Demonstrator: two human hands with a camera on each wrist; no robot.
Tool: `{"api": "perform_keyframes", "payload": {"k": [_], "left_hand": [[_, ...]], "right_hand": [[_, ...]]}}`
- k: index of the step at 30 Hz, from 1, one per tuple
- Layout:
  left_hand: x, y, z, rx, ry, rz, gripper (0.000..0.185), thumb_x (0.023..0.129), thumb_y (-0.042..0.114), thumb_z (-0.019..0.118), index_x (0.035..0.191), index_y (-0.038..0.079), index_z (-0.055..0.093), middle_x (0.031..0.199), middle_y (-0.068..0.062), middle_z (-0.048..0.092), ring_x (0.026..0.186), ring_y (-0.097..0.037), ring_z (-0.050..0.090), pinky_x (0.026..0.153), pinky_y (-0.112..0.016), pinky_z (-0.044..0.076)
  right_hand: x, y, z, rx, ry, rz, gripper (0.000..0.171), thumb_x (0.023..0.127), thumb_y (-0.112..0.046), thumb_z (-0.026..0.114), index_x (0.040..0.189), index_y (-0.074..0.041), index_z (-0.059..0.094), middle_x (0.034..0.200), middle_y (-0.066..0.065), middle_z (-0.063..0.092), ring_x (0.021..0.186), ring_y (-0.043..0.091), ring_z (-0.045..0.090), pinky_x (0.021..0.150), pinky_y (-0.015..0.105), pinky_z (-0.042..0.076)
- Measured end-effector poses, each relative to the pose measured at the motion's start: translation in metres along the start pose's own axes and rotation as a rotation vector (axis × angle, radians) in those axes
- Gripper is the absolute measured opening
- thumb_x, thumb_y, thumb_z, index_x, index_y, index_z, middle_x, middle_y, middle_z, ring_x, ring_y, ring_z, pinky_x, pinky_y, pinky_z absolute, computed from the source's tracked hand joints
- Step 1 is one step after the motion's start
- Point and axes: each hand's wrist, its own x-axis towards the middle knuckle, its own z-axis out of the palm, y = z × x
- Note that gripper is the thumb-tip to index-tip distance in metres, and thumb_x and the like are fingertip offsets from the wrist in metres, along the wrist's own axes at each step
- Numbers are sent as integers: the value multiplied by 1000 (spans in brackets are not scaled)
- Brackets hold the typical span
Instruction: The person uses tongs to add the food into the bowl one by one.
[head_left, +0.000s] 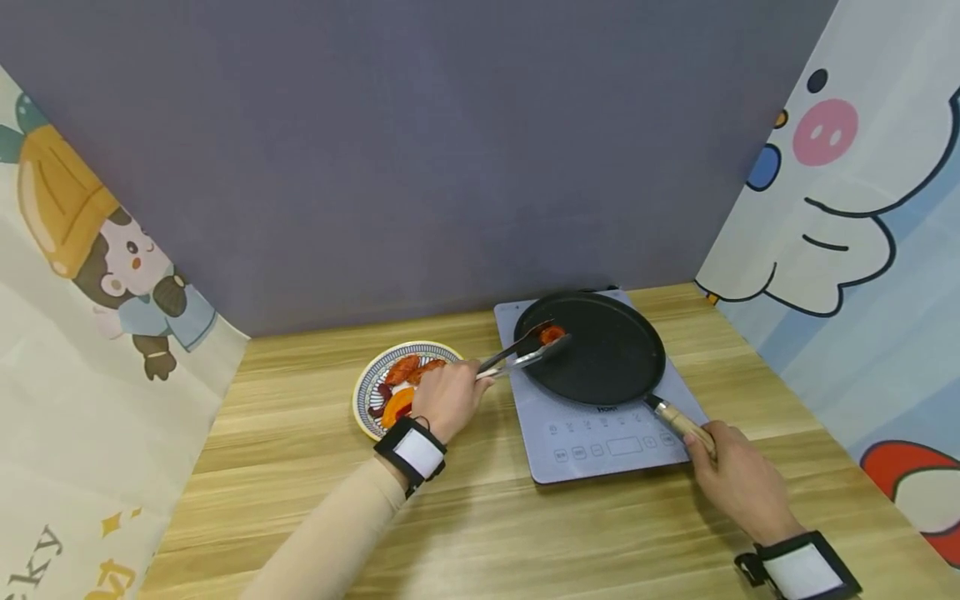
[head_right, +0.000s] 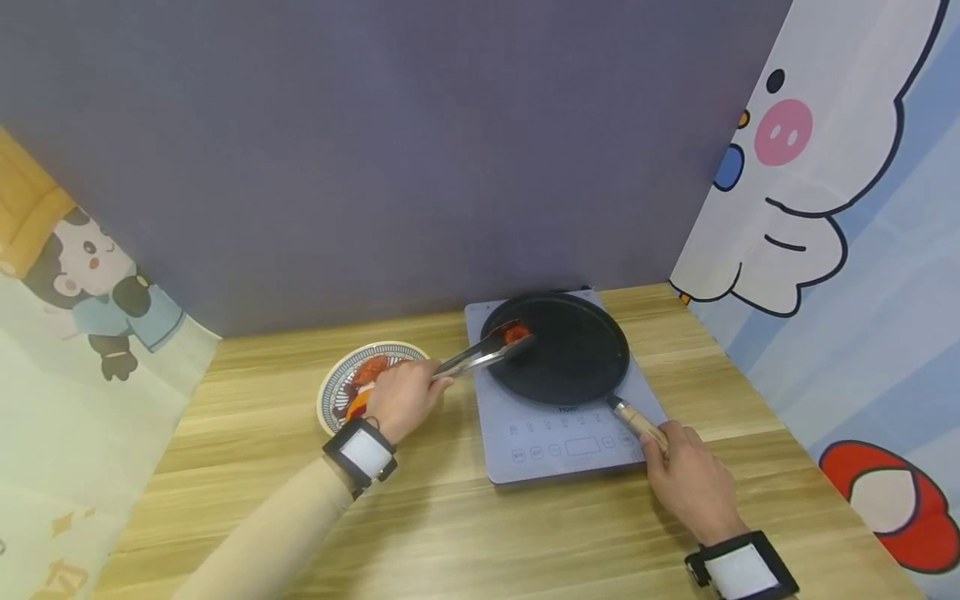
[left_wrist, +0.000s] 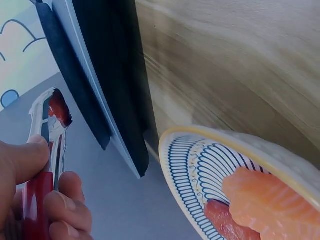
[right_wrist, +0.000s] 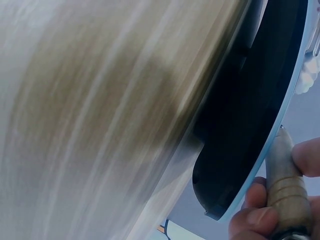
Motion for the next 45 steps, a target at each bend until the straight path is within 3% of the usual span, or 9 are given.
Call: {"api": "perform_keyframes", "payload": {"k": [6,13,20,32,45], "left_hand": [[8,5,4,-10,-6,-8,26,88,38,68,77,16,61,63,2,58,49,-19,52,41,-34,36],[23,12,9,58,-22,14,28,89,41,65,81,14,65,63,-1,60,48,-18,53,40,-34,36],[36,17,14,92,-52,-5,35,90,43,63,75,12,65,62,-3,60,50,-21,57,41,-35,39],[54,31,28,94,-101,-30,33,91,45,61,89,13,67,78,-5,69,65,-24,65,53,-41,48],[75,47,31,91,-115,-55,32,90,45,62,89,13,69,84,-7,71,70,-26,67,56,-42,49]], "right_hand": [[1,-1,0,-2,2,-8,36,98,-32,51,106,3,55,73,7,47,55,18,42,44,32,28],[0,0,-2,-5,-19,9,39,99,-35,50,106,3,55,73,7,47,55,19,43,45,32,29],[3,-1,0,4,-5,-13,38,98,-33,51,106,4,56,74,7,49,55,18,43,45,32,30],[0,0,0,-5,26,-17,36,98,-31,53,105,4,56,72,6,47,55,18,42,46,32,29],[1,0,2,0,39,-23,34,97,-29,54,105,4,56,71,5,46,53,17,40,44,32,28]]}}
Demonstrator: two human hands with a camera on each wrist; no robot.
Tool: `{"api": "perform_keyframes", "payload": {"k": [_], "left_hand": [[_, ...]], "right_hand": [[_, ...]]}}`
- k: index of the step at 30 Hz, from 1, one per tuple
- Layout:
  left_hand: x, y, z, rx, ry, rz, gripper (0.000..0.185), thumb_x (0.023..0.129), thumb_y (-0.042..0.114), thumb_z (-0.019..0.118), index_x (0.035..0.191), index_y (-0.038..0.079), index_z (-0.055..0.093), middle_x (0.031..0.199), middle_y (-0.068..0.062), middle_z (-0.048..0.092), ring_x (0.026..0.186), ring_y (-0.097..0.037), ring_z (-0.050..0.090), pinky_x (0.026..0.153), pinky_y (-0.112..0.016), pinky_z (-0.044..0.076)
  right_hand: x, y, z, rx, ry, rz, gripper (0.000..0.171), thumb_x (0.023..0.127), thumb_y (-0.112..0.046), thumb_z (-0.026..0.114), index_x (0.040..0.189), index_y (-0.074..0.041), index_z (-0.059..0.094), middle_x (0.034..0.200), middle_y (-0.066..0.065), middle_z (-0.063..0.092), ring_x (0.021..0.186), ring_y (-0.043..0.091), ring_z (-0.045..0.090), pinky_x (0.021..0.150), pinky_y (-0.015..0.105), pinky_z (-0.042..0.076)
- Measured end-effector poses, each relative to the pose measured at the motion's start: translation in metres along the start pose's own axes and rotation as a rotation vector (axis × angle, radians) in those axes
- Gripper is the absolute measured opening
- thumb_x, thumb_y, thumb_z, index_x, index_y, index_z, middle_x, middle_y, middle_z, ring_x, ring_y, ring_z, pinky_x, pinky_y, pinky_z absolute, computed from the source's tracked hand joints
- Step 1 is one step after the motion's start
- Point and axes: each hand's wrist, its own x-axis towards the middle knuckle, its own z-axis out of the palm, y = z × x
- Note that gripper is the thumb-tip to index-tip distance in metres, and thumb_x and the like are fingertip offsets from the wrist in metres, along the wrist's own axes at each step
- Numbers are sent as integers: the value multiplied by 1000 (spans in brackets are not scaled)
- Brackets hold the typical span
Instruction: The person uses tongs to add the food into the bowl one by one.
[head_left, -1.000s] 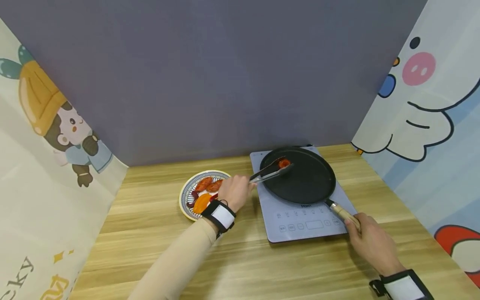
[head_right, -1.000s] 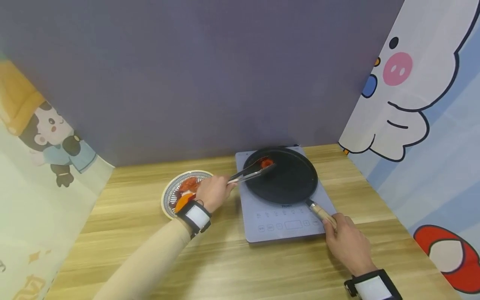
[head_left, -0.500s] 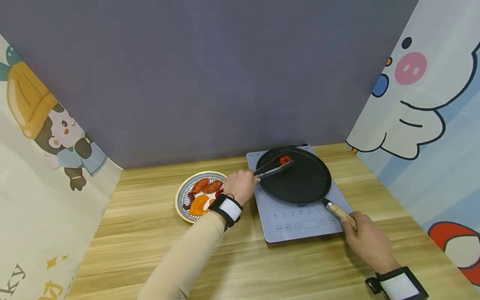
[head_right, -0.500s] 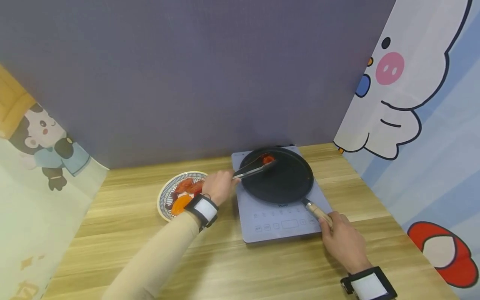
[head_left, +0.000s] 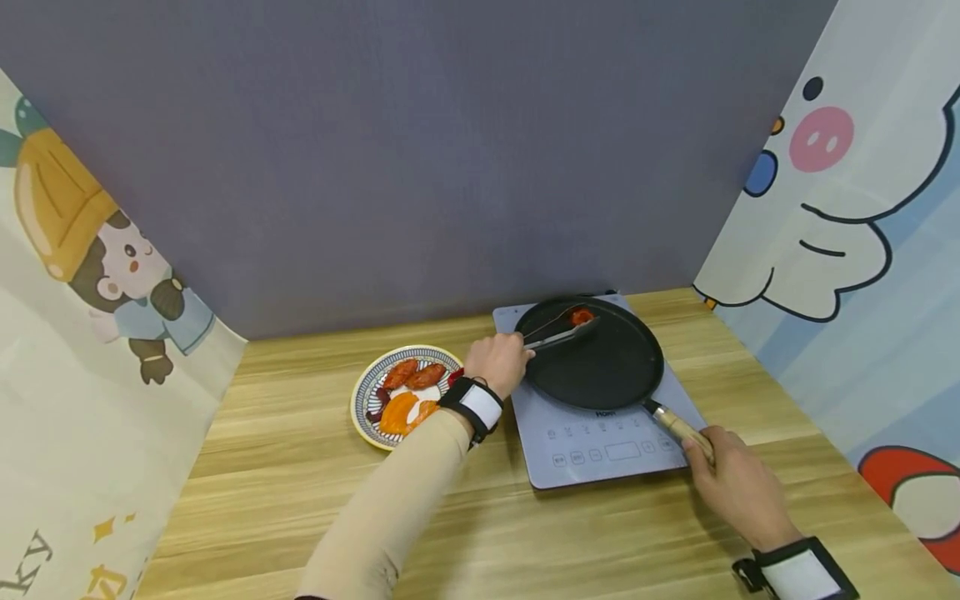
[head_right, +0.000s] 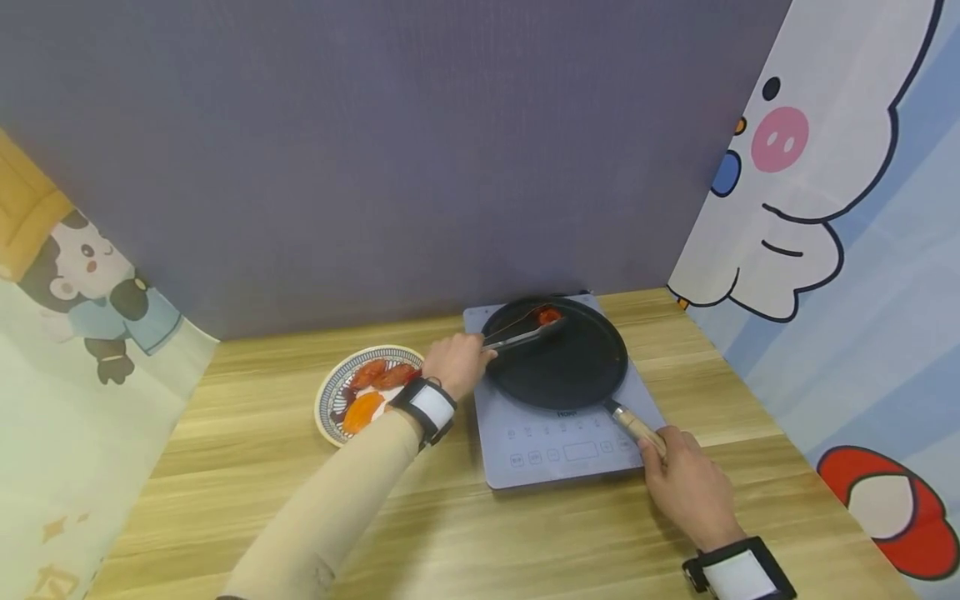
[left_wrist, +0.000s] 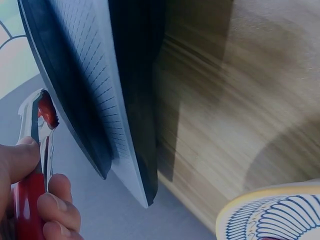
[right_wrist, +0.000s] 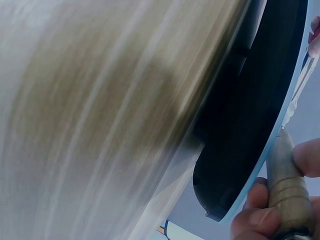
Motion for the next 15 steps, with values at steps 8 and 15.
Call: {"api": "perform_keyframes", "payload": {"k": [8,15], "left_hand": [[10,2,3,17,-7,6,31,90,44,63,88,15,72,82,-4,71,67,-23,66,55,-40,50],[17,2,7,20,-20,-1,30,90,45,63,87,17,74,82,-5,71,66,-23,66,53,-40,49]], "right_hand": [[-1,2,0,-6,13,-10,32,97,-29,55,104,2,57,72,5,48,54,17,41,45,32,28],[-1,2,0,-6,-4,4,33,97,-29,54,105,3,57,71,5,47,54,17,41,45,32,28]]}}
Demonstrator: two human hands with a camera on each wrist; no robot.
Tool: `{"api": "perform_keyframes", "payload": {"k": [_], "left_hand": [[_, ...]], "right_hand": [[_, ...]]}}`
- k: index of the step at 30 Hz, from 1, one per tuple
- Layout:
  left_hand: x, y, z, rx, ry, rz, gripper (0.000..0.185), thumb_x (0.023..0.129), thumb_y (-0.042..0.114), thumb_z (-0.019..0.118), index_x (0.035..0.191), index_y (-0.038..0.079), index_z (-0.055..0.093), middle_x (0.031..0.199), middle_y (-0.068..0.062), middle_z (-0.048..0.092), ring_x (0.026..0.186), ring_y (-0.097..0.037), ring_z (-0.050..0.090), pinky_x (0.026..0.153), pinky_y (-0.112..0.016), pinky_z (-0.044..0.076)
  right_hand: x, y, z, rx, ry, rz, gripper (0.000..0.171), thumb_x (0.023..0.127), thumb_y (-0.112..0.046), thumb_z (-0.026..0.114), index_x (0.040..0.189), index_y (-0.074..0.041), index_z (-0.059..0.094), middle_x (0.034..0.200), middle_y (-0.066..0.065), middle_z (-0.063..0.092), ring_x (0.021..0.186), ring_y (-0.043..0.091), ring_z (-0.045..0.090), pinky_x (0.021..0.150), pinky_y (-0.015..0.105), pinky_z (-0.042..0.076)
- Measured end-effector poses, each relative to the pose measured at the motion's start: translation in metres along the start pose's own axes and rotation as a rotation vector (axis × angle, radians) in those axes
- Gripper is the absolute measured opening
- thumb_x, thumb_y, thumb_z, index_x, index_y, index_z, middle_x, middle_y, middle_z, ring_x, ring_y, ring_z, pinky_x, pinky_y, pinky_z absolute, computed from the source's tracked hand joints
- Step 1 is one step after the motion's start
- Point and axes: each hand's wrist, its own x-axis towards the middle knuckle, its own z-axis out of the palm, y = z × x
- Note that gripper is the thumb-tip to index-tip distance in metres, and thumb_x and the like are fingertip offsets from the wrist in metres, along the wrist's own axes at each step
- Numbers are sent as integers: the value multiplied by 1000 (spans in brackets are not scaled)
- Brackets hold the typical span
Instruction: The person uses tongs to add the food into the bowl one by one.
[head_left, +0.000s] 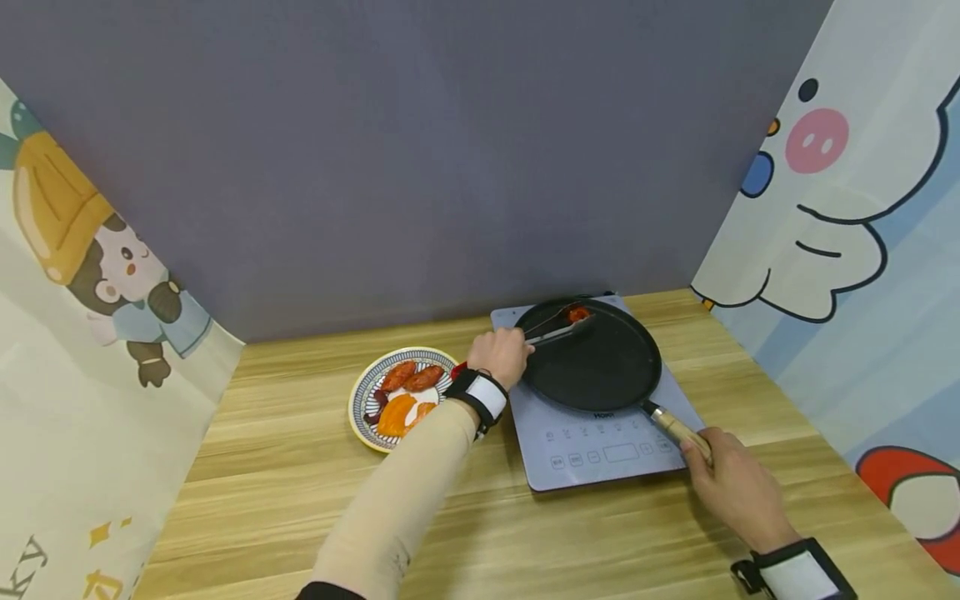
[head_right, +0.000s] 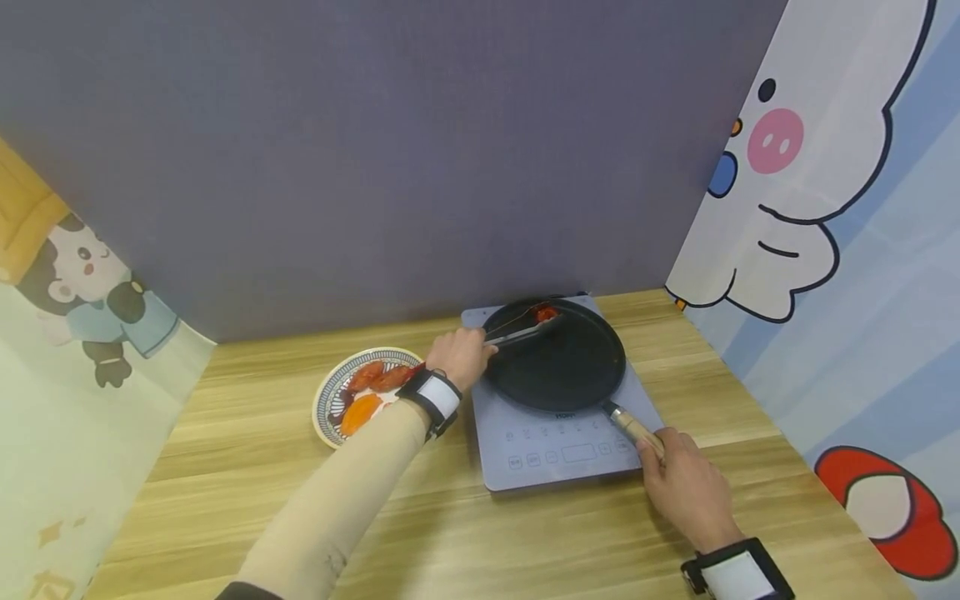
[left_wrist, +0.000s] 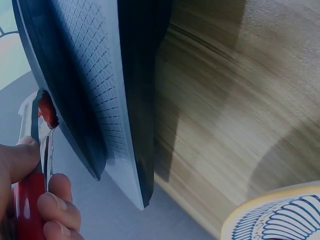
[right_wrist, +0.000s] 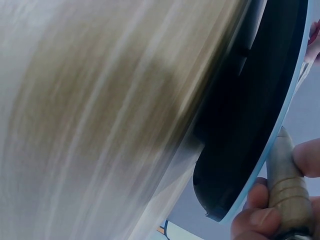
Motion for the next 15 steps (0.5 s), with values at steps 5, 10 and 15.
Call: {"api": "perform_keyframes", "payload": {"k": [5,10,15], "left_hand": [[3,2,-2,-5,-14,-9,30,90,44,62,88,17,75,85,-5,72,67,-24,66,54,-41,49],[3,3,-4,-3,-45,-19,31,91,44,61,90,17,75,87,-5,72,69,-25,66,56,-41,50],[4,3,-2,-16,-58,-28,32,91,44,61,92,16,75,89,-6,72,71,-25,66,58,-41,50]], "right_hand": [[0,0,1,-5,8,-5,33,97,-29,54,104,3,57,71,5,47,54,17,41,45,32,28],[0,-1,1,-11,12,-2,33,97,-29,54,104,3,57,71,5,46,54,17,40,44,31,28],[0,-2,-1,-10,8,1,33,97,-29,53,104,3,56,71,5,47,54,17,41,45,31,28]]}}
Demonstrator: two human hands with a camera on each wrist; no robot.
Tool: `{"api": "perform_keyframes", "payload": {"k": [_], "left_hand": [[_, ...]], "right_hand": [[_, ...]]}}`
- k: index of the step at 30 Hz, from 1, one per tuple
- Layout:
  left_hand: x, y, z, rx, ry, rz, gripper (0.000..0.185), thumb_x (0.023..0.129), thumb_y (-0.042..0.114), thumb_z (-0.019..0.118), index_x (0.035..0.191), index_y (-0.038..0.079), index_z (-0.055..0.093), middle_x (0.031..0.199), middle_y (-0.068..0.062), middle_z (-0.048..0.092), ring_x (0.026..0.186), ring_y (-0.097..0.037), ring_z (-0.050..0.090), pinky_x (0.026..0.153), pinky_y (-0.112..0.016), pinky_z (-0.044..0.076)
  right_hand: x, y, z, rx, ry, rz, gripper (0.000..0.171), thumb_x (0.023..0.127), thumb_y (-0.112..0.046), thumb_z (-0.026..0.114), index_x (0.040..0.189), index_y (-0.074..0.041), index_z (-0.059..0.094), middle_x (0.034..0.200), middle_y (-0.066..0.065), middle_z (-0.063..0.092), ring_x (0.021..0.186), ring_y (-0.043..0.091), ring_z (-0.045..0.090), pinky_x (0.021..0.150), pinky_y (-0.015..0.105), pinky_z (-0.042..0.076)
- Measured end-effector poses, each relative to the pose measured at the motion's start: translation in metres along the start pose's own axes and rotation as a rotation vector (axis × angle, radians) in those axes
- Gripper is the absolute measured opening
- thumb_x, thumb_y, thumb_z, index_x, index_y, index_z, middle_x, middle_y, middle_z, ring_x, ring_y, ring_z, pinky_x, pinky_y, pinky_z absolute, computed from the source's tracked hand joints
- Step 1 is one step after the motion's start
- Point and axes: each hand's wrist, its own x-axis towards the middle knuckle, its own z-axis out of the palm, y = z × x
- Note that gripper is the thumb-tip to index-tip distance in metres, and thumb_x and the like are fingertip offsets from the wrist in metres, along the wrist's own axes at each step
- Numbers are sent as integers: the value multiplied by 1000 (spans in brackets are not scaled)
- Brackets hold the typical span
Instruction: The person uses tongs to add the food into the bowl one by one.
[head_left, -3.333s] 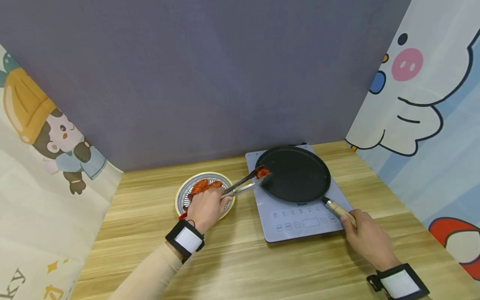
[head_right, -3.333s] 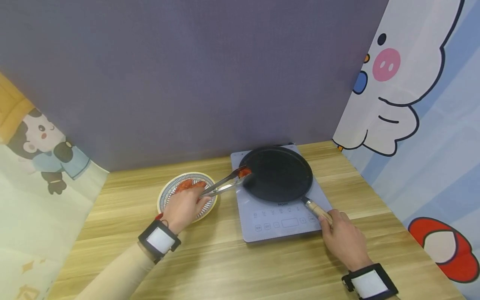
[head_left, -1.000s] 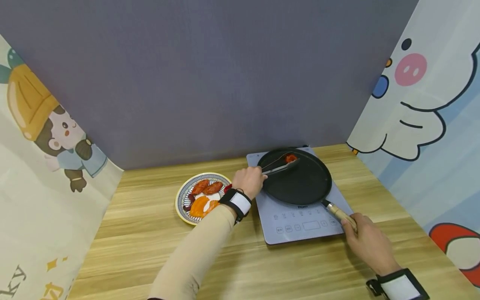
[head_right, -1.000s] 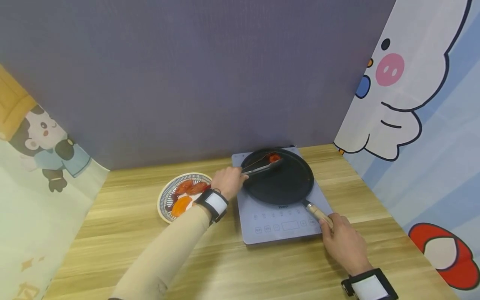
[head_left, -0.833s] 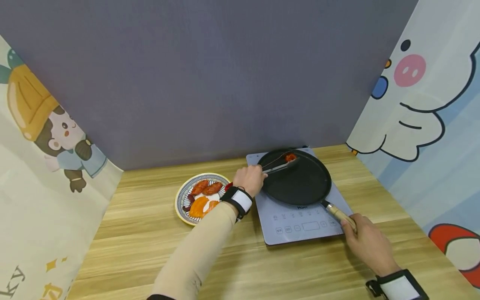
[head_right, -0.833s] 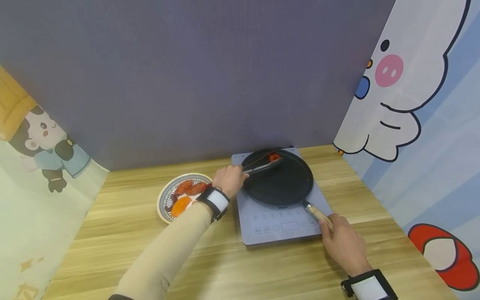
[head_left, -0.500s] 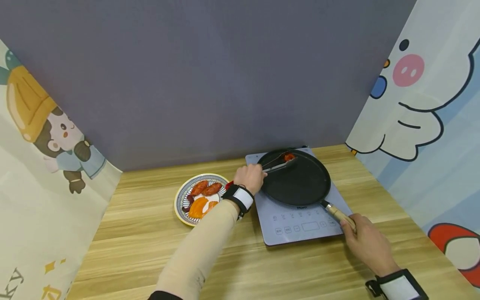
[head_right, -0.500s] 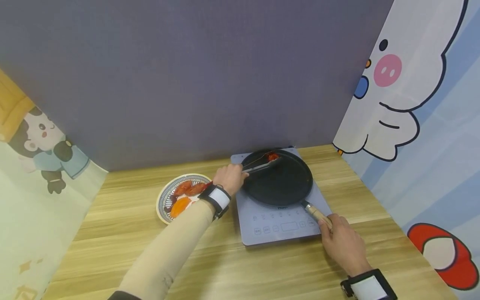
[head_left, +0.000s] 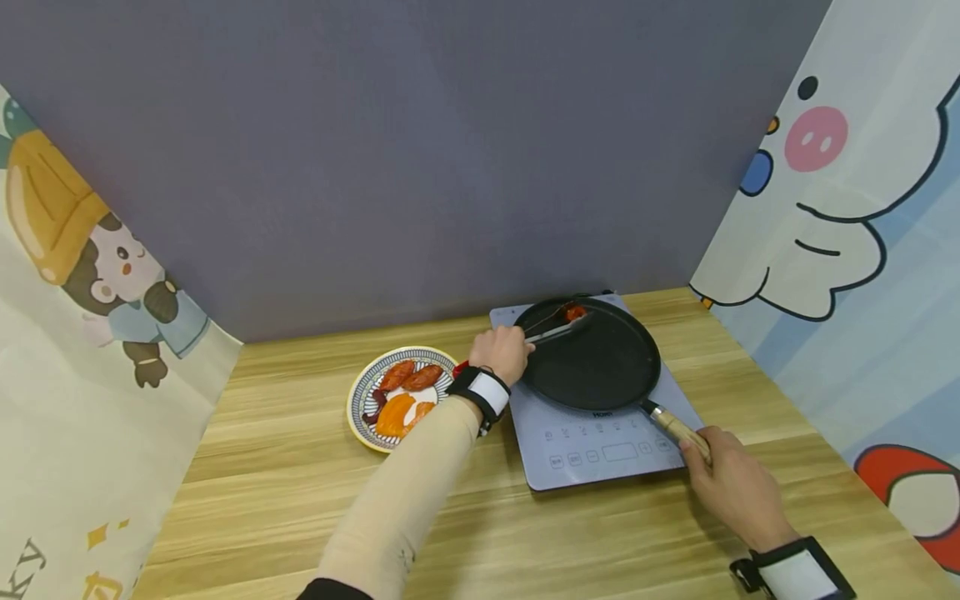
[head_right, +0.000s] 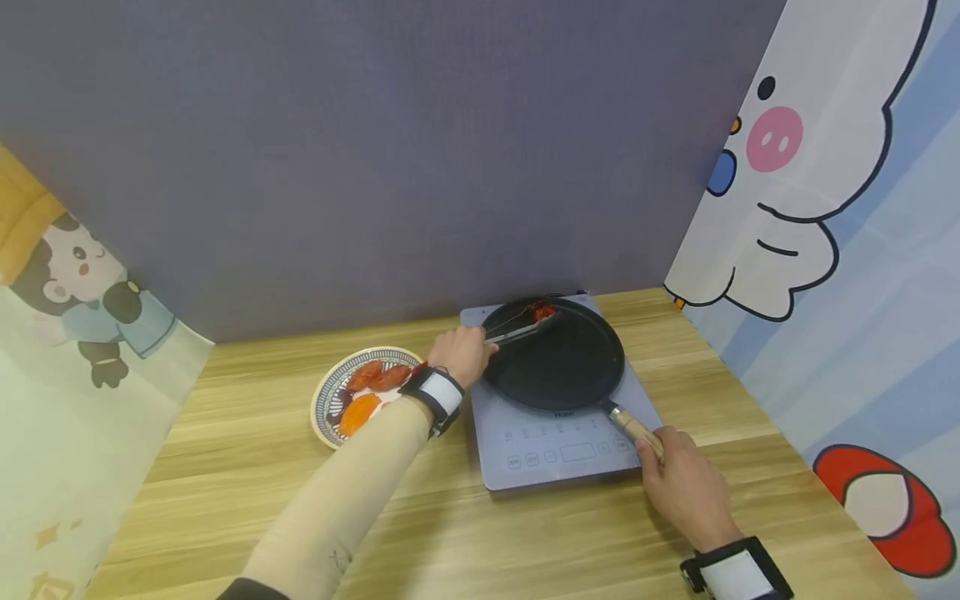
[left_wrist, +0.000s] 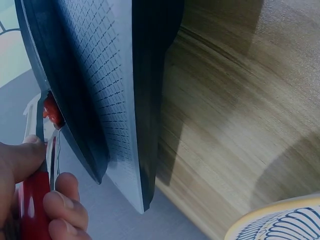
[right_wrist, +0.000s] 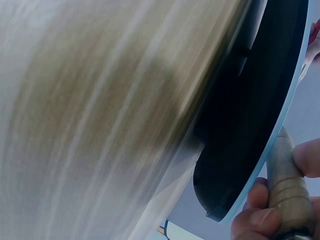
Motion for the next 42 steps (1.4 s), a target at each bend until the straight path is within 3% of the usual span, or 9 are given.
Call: {"api": "perform_keyframes", "payload": {"k": [19,42], "left_hand": [[-5,1,7,-37,15,-29,36,88,47,64,82,12,70,85,-9,70,70,-26,66,55,-41,49],[-6,2,9,-28,23,-36,35,90,45,62,94,12,74,89,-8,71,72,-27,67,57,-42,49]], "right_hand": [[-1,1,1,3,-5,6,33,97,-28,53,104,4,56,71,6,47,54,17,41,45,32,28],[0,1,1,6,-24,17,36,98,-32,52,106,3,56,71,5,46,54,17,41,44,32,29]]}}
